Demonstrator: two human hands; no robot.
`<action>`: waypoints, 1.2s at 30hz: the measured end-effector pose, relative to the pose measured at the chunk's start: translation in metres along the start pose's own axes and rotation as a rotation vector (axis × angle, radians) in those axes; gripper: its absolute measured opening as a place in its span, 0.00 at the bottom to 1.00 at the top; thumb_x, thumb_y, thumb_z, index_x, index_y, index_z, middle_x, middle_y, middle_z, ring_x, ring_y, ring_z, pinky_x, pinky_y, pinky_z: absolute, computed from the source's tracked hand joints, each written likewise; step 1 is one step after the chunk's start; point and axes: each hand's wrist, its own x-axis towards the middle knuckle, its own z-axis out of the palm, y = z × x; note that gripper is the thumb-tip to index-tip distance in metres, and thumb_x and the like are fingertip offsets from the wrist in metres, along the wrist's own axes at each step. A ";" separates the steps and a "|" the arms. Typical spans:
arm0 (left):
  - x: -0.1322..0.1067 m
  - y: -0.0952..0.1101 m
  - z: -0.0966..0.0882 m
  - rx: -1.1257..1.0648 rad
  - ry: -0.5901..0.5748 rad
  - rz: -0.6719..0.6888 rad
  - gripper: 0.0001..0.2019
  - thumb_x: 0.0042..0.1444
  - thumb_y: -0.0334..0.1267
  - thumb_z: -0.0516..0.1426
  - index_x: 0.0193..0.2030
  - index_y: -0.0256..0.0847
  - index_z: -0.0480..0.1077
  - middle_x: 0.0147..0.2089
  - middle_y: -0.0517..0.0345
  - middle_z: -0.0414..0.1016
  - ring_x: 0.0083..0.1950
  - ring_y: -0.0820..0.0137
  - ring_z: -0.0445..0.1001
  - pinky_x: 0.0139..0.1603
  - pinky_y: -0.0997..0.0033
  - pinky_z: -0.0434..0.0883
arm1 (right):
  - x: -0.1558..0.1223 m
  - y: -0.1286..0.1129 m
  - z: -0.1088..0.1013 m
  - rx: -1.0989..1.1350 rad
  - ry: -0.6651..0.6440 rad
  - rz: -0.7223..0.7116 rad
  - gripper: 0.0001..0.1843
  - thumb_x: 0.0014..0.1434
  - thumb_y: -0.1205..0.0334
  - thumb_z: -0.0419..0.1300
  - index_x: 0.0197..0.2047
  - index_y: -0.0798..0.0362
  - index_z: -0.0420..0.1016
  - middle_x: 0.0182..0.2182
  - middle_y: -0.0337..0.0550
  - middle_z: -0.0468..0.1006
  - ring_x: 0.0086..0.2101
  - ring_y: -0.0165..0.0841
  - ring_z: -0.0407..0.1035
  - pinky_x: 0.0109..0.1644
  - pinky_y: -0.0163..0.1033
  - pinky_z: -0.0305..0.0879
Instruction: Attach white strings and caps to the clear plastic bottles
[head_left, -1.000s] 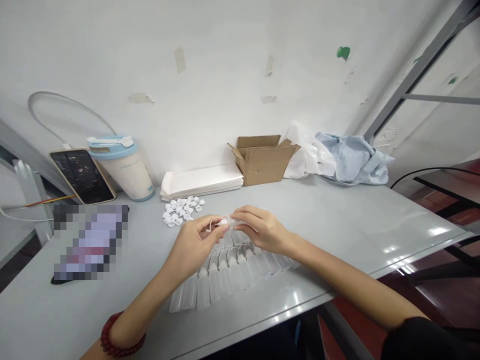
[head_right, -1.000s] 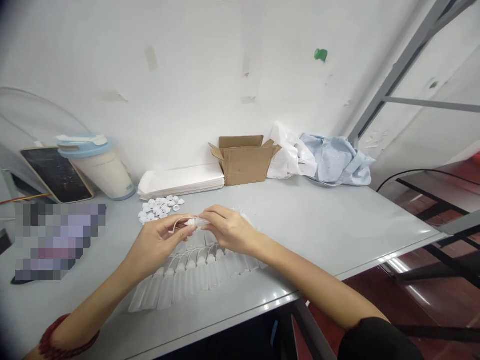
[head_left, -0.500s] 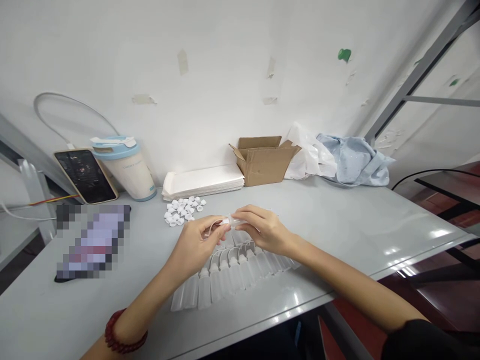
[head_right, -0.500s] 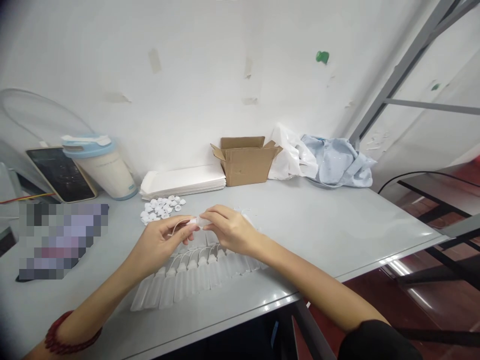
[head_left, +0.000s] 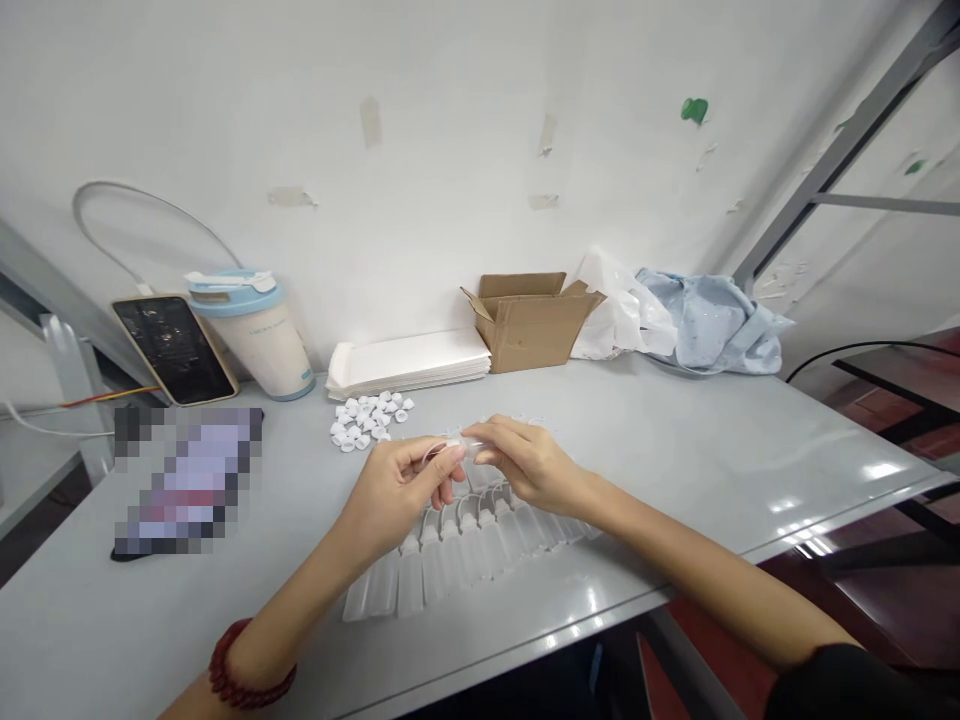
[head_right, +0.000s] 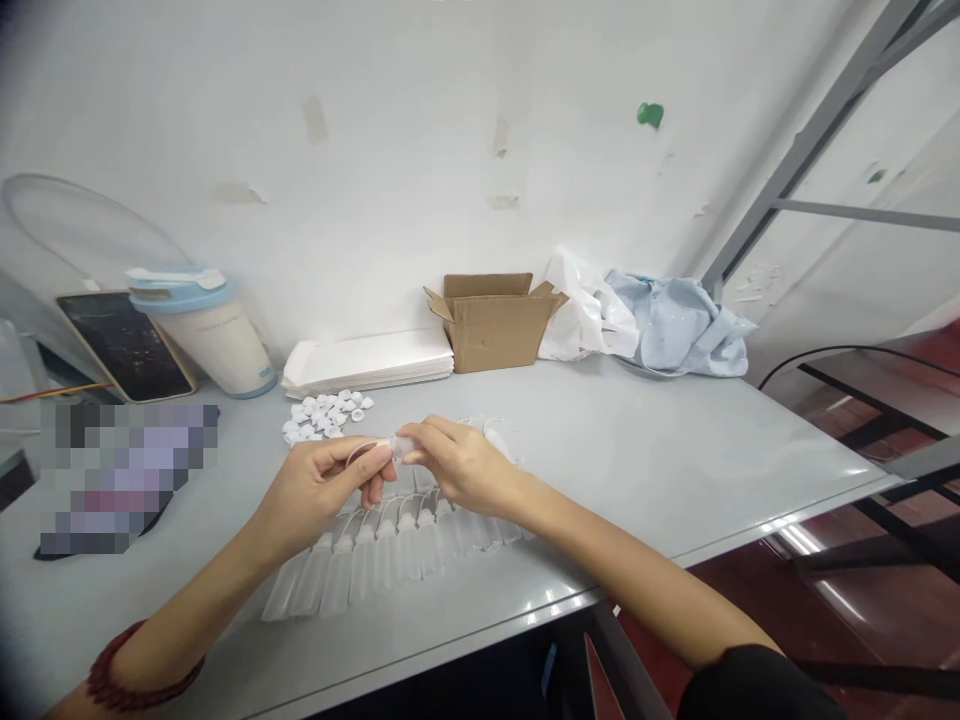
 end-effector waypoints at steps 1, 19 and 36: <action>-0.001 0.000 0.001 0.023 0.015 0.025 0.15 0.58 0.44 0.54 0.25 0.40 0.73 0.19 0.61 0.70 0.23 0.72 0.68 0.26 0.74 0.67 | 0.000 -0.001 -0.001 0.024 -0.029 0.029 0.11 0.67 0.65 0.46 0.47 0.58 0.66 0.31 0.47 0.74 0.30 0.31 0.69 0.33 0.36 0.68; 0.003 -0.004 0.000 -0.048 -0.101 -0.113 0.21 0.61 0.51 0.50 0.26 0.39 0.71 0.22 0.58 0.72 0.25 0.71 0.71 0.31 0.72 0.70 | 0.003 -0.006 -0.007 0.256 0.078 0.224 0.09 0.63 0.59 0.55 0.43 0.55 0.67 0.27 0.39 0.75 0.26 0.26 0.69 0.31 0.32 0.69; -0.008 -0.004 0.011 0.333 0.231 0.295 0.05 0.57 0.36 0.57 0.31 0.39 0.70 0.24 0.63 0.71 0.26 0.75 0.69 0.30 0.76 0.66 | 0.008 -0.012 -0.011 0.898 -0.082 0.796 0.18 0.59 0.47 0.55 0.33 0.56 0.68 0.10 0.25 0.53 0.11 0.21 0.46 0.12 0.28 0.46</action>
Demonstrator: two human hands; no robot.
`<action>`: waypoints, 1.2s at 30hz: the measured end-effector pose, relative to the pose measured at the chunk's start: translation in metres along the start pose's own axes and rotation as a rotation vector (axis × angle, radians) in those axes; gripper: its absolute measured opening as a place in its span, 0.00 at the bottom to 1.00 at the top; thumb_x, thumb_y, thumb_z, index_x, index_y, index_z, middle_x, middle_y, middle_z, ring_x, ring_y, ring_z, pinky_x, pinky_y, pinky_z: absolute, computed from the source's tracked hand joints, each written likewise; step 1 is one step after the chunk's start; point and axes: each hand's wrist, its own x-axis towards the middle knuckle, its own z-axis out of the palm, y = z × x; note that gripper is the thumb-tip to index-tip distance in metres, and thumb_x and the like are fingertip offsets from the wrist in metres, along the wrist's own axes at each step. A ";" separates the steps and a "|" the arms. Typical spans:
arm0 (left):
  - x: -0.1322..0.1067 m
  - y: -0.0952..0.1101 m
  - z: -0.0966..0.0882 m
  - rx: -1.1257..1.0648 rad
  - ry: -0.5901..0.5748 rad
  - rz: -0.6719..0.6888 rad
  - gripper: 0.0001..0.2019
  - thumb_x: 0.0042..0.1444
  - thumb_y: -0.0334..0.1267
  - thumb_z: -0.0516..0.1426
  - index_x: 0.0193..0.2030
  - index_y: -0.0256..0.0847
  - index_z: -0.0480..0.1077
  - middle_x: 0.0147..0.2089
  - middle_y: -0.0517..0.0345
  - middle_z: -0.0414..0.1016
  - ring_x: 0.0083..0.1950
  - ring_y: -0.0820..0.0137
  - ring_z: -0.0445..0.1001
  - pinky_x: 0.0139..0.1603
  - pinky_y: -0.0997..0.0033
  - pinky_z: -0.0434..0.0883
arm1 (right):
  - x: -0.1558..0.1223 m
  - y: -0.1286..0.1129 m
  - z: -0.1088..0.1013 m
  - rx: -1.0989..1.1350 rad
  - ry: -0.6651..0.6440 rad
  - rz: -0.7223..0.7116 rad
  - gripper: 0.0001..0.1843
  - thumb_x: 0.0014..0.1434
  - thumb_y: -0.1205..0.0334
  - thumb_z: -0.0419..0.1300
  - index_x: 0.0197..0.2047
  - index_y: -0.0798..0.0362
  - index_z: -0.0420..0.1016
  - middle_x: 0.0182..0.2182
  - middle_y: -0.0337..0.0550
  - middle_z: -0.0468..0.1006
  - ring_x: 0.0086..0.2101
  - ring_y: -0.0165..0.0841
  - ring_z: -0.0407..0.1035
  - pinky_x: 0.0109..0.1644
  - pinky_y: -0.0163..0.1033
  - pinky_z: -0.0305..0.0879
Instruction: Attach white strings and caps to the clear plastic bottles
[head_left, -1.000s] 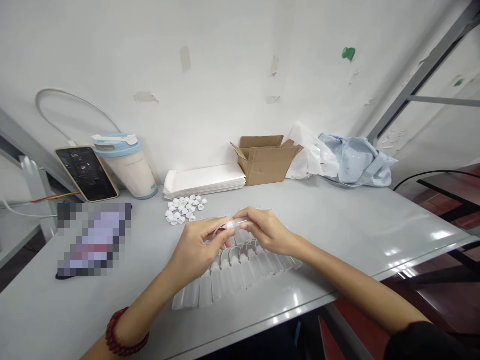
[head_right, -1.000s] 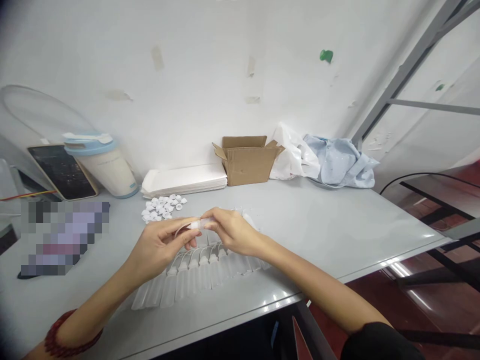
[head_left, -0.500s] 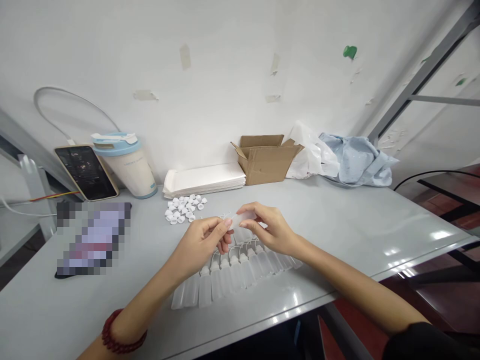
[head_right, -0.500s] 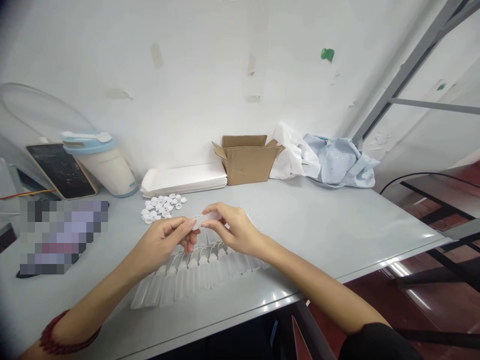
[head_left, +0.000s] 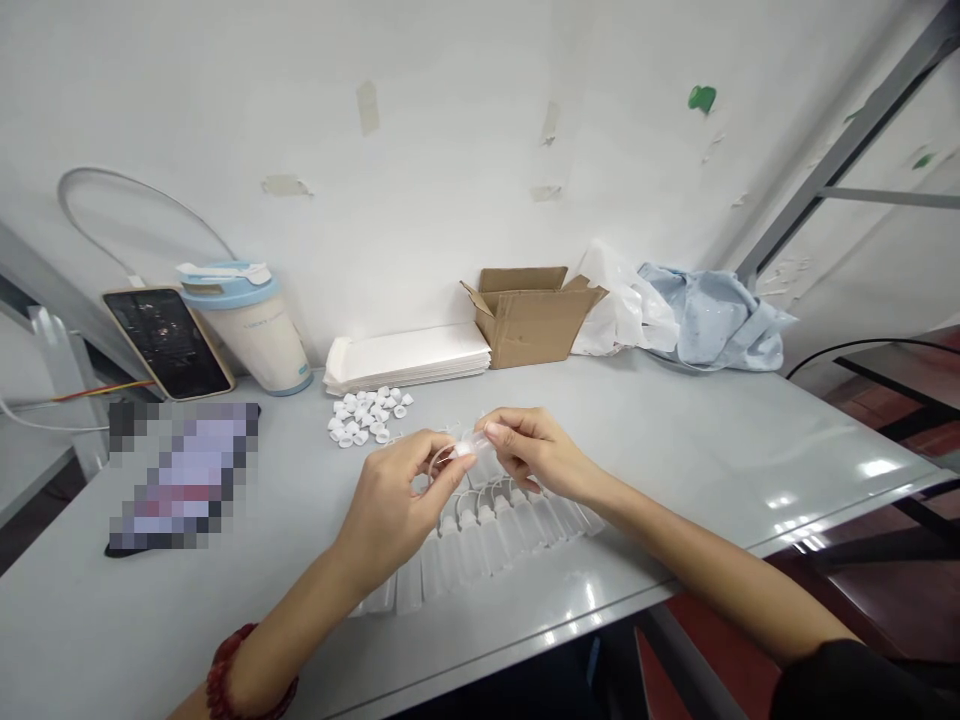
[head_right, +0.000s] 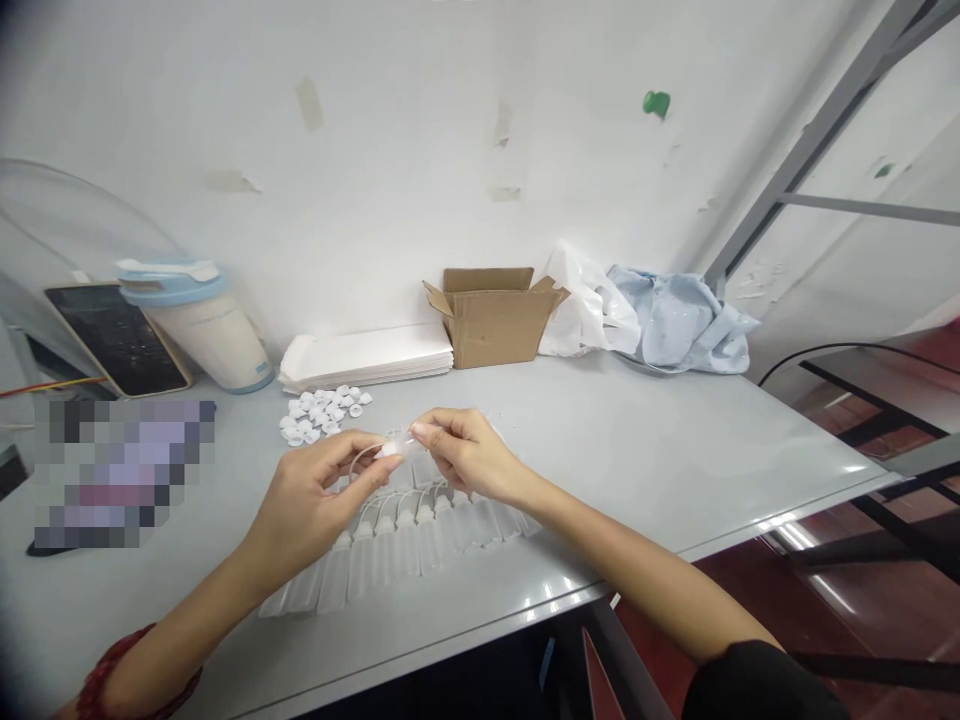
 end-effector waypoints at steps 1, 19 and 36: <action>0.000 0.000 0.000 0.026 0.011 0.040 0.04 0.57 0.35 0.57 0.31 0.39 0.70 0.25 0.63 0.72 0.26 0.75 0.69 0.30 0.76 0.66 | 0.001 0.000 -0.001 0.031 -0.013 0.024 0.18 0.59 0.47 0.56 0.32 0.56 0.68 0.11 0.25 0.52 0.11 0.21 0.45 0.11 0.28 0.46; 0.002 0.007 -0.005 -0.265 -0.201 -0.296 0.16 0.60 0.45 0.53 0.24 0.39 0.69 0.22 0.62 0.71 0.24 0.74 0.72 0.27 0.77 0.69 | 0.000 0.000 -0.002 0.068 -0.025 -0.002 0.17 0.58 0.49 0.58 0.33 0.57 0.71 0.16 0.28 0.50 0.15 0.21 0.48 0.13 0.28 0.50; 0.023 -0.039 -0.036 0.416 -0.091 -0.276 0.13 0.59 0.44 0.49 0.38 0.43 0.73 0.36 0.56 0.79 0.36 0.62 0.75 0.37 0.66 0.68 | 0.021 0.003 -0.030 0.133 0.270 0.005 0.18 0.55 0.49 0.60 0.25 0.55 0.64 0.20 0.33 0.59 0.19 0.23 0.53 0.21 0.31 0.53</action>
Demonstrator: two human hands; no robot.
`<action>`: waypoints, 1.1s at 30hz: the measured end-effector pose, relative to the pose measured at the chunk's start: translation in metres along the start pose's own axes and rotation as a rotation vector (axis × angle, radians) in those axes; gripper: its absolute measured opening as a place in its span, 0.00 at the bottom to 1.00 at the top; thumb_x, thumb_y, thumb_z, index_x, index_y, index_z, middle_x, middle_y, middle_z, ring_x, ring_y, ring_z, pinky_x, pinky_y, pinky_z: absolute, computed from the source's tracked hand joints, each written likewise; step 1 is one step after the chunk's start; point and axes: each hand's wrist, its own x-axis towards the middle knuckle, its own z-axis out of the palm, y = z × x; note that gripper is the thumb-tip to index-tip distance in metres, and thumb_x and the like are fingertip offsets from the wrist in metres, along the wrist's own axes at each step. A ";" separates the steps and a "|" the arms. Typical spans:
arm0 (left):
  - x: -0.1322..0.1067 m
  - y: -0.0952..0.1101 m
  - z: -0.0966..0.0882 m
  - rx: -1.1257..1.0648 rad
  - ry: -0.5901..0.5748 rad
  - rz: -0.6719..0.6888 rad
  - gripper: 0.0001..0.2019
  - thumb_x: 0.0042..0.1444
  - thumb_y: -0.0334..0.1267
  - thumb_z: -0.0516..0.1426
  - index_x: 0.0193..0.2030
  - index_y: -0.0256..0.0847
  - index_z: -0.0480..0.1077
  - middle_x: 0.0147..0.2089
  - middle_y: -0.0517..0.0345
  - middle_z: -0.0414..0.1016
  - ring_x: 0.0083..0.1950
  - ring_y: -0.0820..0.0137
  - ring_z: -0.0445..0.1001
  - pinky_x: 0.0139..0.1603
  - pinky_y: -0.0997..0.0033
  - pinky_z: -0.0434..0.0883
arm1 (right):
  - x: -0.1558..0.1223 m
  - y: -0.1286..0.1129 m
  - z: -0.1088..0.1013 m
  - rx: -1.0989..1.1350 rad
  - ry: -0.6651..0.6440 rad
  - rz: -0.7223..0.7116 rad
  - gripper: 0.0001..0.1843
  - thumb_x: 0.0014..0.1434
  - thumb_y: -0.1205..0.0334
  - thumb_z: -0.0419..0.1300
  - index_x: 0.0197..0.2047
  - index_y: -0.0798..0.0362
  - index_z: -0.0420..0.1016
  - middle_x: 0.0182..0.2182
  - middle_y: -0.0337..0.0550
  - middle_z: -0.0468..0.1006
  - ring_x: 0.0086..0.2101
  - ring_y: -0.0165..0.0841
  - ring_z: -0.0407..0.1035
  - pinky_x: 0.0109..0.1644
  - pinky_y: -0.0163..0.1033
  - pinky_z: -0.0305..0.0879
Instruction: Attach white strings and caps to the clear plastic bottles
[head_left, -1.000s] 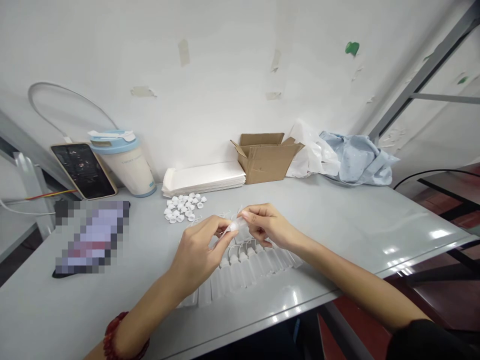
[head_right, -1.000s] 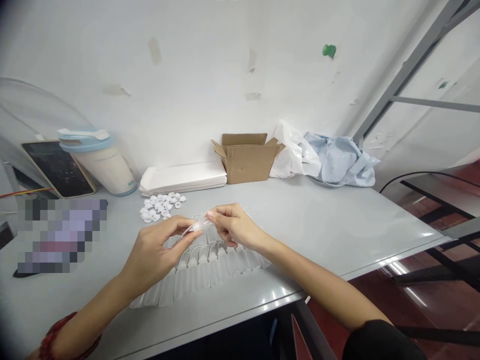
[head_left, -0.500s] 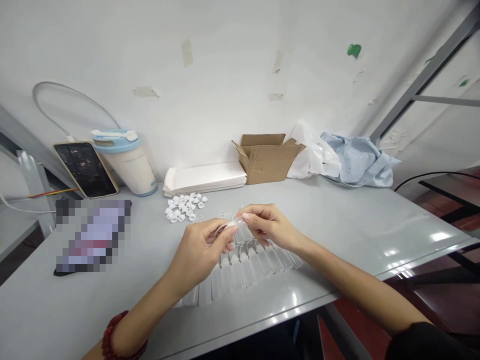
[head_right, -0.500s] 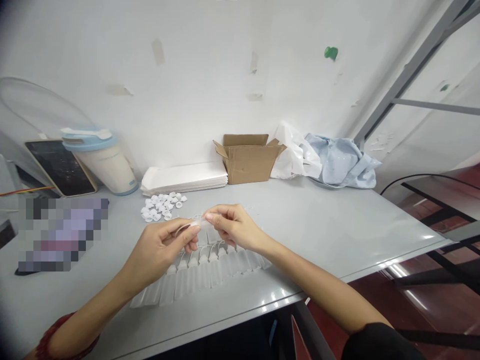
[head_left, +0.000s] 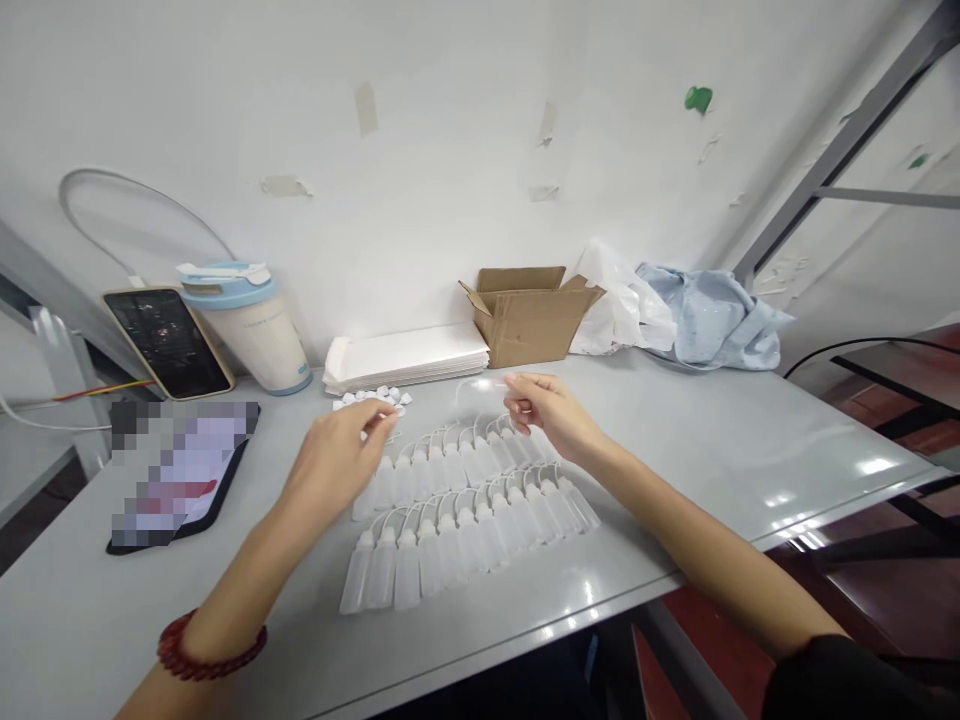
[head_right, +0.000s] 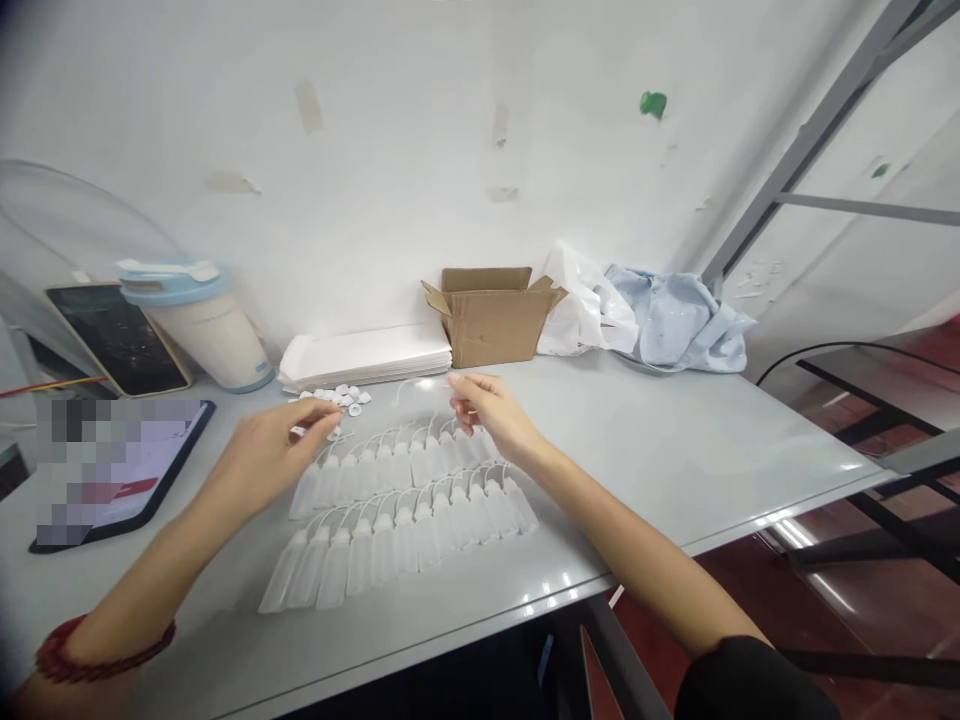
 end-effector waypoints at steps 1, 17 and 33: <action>0.003 -0.006 -0.002 0.103 -0.040 -0.057 0.15 0.58 0.43 0.47 0.40 0.43 0.73 0.35 0.55 0.79 0.34 0.60 0.75 0.35 0.65 0.67 | 0.005 0.001 -0.005 -0.027 0.047 -0.013 0.17 0.54 0.50 0.59 0.25 0.55 0.65 0.22 0.35 0.62 0.21 0.24 0.54 0.22 0.32 0.54; 0.006 -0.015 0.012 0.296 -0.218 -0.129 0.19 0.59 0.41 0.44 0.45 0.44 0.75 0.37 0.50 0.79 0.41 0.55 0.74 0.33 0.67 0.62 | 0.046 0.040 -0.047 -0.717 0.342 -0.204 0.15 0.50 0.66 0.59 0.43 0.57 0.71 0.39 0.48 0.77 0.32 0.31 0.69 0.42 0.40 0.64; 0.007 -0.016 0.013 0.326 -0.207 -0.199 0.15 0.56 0.36 0.45 0.39 0.42 0.71 0.36 0.49 0.78 0.38 0.56 0.74 0.31 0.67 0.62 | 0.027 0.005 -0.042 -0.789 0.260 -0.186 0.02 0.47 0.67 0.57 0.24 0.56 0.69 0.20 0.40 0.73 0.23 0.29 0.66 0.31 0.35 0.60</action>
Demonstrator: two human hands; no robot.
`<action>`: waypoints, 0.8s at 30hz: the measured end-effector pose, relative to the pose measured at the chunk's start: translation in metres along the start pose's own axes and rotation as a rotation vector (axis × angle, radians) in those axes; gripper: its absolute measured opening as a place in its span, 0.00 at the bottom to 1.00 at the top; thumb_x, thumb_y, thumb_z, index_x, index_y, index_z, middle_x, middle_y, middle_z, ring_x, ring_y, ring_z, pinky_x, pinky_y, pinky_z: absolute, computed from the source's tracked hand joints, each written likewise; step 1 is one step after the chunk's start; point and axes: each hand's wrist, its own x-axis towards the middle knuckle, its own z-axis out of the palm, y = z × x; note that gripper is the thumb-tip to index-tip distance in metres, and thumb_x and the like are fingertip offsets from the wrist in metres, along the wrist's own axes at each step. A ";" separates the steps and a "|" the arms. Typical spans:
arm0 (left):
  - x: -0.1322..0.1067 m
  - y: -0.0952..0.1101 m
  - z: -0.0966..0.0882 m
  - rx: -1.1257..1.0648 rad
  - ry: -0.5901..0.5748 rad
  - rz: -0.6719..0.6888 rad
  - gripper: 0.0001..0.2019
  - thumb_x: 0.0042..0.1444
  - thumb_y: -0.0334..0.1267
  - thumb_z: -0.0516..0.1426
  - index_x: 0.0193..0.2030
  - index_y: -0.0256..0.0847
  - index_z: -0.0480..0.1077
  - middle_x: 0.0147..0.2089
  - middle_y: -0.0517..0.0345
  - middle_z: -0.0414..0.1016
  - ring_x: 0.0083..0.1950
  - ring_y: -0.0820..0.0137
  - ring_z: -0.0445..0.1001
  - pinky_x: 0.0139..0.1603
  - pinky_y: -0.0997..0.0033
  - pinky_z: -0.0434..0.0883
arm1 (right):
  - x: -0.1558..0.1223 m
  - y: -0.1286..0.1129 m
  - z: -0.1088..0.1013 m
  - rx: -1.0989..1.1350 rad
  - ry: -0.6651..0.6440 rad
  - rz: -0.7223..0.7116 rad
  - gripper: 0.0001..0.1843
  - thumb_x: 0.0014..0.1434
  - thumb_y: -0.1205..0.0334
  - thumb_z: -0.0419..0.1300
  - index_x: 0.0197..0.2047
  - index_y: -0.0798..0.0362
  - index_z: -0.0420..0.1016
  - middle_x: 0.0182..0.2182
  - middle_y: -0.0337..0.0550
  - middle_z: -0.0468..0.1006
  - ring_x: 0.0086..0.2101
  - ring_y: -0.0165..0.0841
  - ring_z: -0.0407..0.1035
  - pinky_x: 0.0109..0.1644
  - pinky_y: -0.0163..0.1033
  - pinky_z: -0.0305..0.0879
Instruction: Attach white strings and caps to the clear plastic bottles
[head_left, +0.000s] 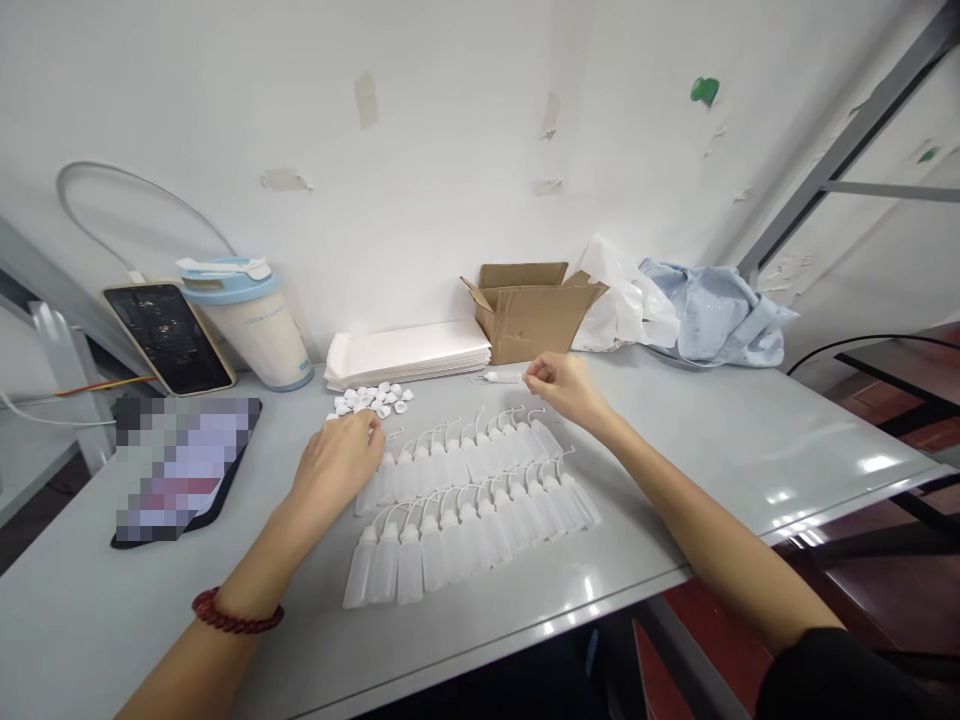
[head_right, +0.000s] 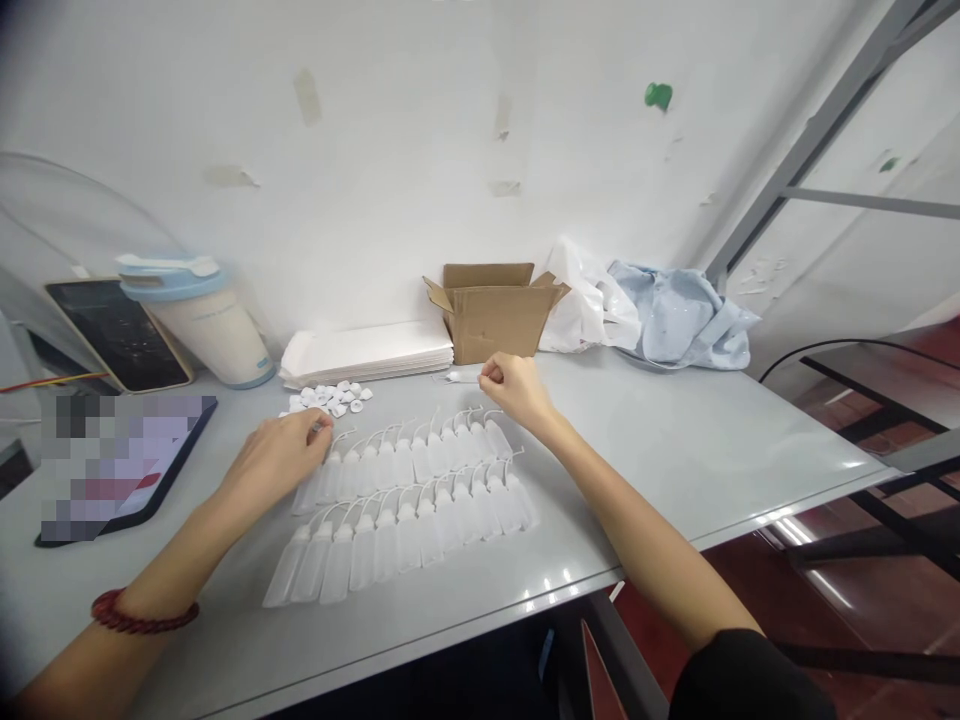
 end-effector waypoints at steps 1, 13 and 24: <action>0.000 0.000 0.000 -0.008 0.001 -0.004 0.14 0.55 0.36 0.45 0.38 0.41 0.71 0.35 0.49 0.78 0.37 0.56 0.74 0.31 0.67 0.62 | -0.004 -0.006 -0.003 -0.100 -0.003 -0.018 0.03 0.47 0.67 0.56 0.23 0.55 0.68 0.19 0.39 0.72 0.22 0.28 0.65 0.29 0.34 0.58; -0.004 0.009 -0.009 -0.334 0.173 -0.051 0.17 0.51 0.40 0.50 0.46 0.43 0.73 0.26 0.60 0.74 0.32 0.63 0.73 0.34 0.68 0.64 | -0.017 -0.014 -0.030 -0.499 -0.563 -0.022 0.05 0.46 0.62 0.59 0.24 0.53 0.66 0.25 0.42 0.74 0.24 0.30 0.64 0.25 0.35 0.54; -0.003 0.009 -0.010 -1.189 -0.012 -0.166 0.15 0.47 0.41 0.60 0.41 0.38 0.77 0.29 0.58 0.75 0.32 0.71 0.71 0.36 0.71 0.69 | -0.011 -0.014 -0.034 -0.519 -0.744 0.198 0.13 0.49 0.58 0.59 0.17 0.55 0.69 0.16 0.44 0.72 0.19 0.32 0.67 0.25 0.37 0.57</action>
